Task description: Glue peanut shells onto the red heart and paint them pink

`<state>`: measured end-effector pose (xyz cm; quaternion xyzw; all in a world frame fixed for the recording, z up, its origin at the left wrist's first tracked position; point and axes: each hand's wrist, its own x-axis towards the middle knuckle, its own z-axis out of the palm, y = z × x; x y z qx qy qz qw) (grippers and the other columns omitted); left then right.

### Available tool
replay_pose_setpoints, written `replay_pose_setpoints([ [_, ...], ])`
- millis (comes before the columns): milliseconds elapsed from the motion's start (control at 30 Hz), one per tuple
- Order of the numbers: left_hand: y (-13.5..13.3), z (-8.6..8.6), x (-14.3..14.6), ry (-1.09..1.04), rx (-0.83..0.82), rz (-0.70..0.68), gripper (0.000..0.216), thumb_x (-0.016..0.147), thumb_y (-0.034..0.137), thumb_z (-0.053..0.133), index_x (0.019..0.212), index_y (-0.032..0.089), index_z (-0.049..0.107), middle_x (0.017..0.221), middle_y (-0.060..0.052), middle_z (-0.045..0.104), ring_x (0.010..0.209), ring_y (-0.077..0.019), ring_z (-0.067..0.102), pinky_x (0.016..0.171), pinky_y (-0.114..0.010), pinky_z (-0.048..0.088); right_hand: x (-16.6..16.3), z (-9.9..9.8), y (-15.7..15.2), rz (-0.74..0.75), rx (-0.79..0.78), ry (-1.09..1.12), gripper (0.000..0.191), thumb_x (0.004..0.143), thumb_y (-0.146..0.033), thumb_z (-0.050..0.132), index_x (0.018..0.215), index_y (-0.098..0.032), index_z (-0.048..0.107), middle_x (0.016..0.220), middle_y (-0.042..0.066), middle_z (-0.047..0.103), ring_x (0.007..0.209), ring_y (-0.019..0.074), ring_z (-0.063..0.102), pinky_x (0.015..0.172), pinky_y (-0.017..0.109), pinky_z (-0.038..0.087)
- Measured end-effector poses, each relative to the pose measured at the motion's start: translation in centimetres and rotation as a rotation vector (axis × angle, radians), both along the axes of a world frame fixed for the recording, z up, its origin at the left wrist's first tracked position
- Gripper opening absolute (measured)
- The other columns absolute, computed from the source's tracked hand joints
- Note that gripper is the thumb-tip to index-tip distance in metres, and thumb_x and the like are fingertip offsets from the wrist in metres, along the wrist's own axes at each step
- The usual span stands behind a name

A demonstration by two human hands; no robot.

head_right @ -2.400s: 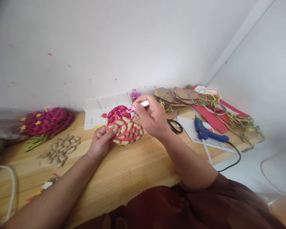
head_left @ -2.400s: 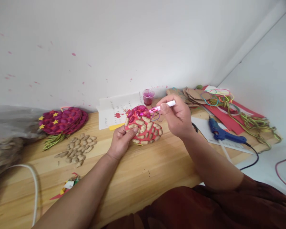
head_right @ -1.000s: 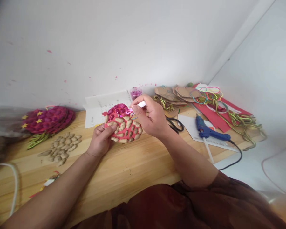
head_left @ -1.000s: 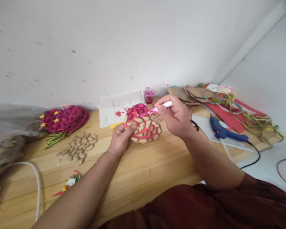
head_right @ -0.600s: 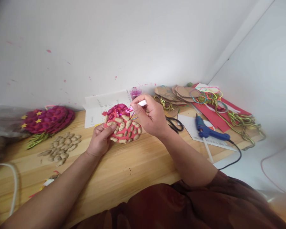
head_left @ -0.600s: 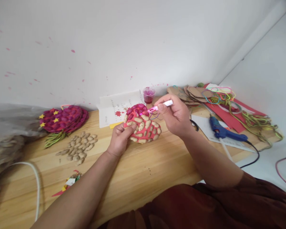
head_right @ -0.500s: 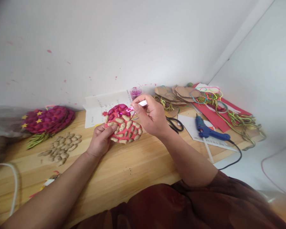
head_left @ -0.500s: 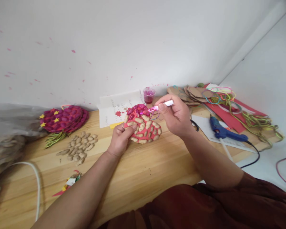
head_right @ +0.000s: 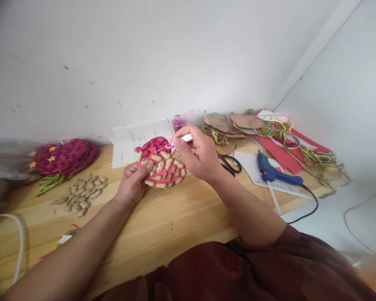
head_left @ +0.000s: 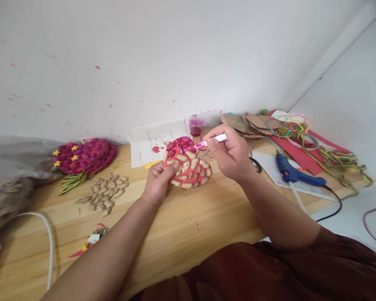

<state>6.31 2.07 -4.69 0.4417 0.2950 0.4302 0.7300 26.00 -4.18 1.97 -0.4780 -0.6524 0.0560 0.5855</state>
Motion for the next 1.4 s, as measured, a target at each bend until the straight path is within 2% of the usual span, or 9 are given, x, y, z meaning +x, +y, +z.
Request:
replay_pose_setpoints([
  [267, 0.09, 0.01, -0.10, 0.018, -0.007, 0.010, 0.033, 0.064, 0.043, 0.093, 0.065, 0.016, 0.075, 0.059, -0.002, 0.071, 0.052, -0.0148, 0.064, 0.055, -0.026, 0.054, -0.16, 0.10, -0.21, 0.025, -0.031, -0.002, 0.011, 0.102, -0.031, 0.060, 0.098, -0.022, 0.064, 0.086, 0.000, 0.067, 0.070, 0.0128, 0.058, 0.064, 0.031, 0.045],
  [467, -0.04, 0.18, -0.02, 0.011, -0.016, -0.014, 0.034, 0.063, 0.043, 0.094, 0.063, 0.016, 0.073, 0.058, -0.001, 0.071, 0.051, -0.0151, 0.063, 0.056, -0.028, 0.055, -0.14, 0.16, -0.15, -0.025, 0.006, -0.025, 0.012, 0.102, -0.032, 0.058, 0.098, -0.023, 0.064, 0.084, 0.000, 0.067, 0.068, 0.0130, 0.057, 0.065, 0.031, 0.046],
  [867, 0.07, -0.03, -0.11, 0.020, -0.014, -0.009, 0.033, 0.064, 0.043, 0.093, 0.066, 0.016, 0.075, 0.062, -0.002, 0.073, 0.054, -0.0165, 0.065, 0.059, -0.029, 0.055, -0.04, 0.10, -0.22, -0.033, 0.008, -0.040, 0.013, 0.102, -0.034, 0.059, 0.097, -0.023, 0.065, 0.083, 0.001, 0.068, 0.069, 0.0138, 0.059, 0.065, 0.031, 0.047],
  [1000, 0.08, -0.08, -0.09, 0.019, -0.017, -0.006, 0.033, 0.065, 0.043, 0.093, 0.065, 0.016, 0.074, 0.061, -0.002, 0.072, 0.054, -0.0161, 0.065, 0.058, -0.028, 0.055, -0.23, 0.30, -0.35, -0.010, 0.001, -0.093, 0.011, 0.101, -0.031, 0.060, 0.097, -0.022, 0.065, 0.083, 0.001, 0.068, 0.071, 0.0142, 0.061, 0.067, 0.031, 0.048],
  [1233, 0.11, -0.14, -0.03, 0.035, -0.012, -0.009, 0.033, 0.066, 0.044, 0.092, 0.066, 0.017, 0.074, 0.062, -0.002, 0.072, 0.056, -0.0166, 0.065, 0.061, -0.030, 0.056, -0.37, 0.63, -0.50, -0.062, 0.072, -0.186, 0.008, 0.100, -0.028, 0.060, 0.096, -0.023, 0.065, 0.087, 0.004, 0.072, 0.079, 0.0187, 0.066, 0.075, 0.036, 0.052],
  [1400, 0.07, -0.49, -0.08, 0.099, 0.048, 0.003, 0.036, 0.069, 0.045, 0.091, 0.061, 0.017, 0.069, 0.064, -0.001, 0.072, 0.056, -0.0133, 0.061, 0.060, -0.026, 0.053, -0.53, 0.49, -0.36, -0.031, 0.081, -0.209, 0.007, 0.099, -0.027, 0.060, 0.096, -0.023, 0.065, 0.088, 0.004, 0.073, 0.083, 0.0193, 0.067, 0.078, 0.036, 0.053],
])
